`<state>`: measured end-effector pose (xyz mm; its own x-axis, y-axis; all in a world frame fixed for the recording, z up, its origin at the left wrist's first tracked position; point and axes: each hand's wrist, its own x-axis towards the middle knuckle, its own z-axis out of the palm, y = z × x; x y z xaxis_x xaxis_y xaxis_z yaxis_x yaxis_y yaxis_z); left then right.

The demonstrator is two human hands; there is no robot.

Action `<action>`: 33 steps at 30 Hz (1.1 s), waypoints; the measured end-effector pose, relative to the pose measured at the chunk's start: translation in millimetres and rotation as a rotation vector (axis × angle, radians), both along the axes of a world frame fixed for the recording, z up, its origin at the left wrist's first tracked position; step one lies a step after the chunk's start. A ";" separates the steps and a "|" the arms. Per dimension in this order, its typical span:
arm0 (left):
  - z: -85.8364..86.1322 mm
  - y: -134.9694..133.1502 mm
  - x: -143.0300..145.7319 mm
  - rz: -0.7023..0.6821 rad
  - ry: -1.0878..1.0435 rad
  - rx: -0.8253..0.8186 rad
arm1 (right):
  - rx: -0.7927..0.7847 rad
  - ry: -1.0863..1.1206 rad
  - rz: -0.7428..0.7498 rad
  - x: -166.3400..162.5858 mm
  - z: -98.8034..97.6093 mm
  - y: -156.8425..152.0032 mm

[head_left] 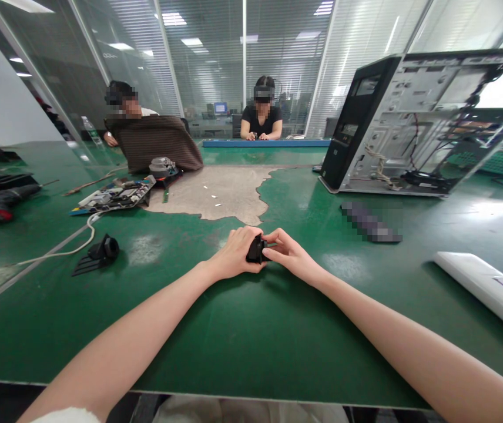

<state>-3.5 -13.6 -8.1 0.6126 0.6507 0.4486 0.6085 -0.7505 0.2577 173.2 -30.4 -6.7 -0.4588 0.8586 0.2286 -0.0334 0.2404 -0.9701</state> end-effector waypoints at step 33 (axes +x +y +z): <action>-1.8 1.3 -0.2 0.006 -0.016 -0.036 | -0.023 -0.013 0.079 3.9 -4.6 4.4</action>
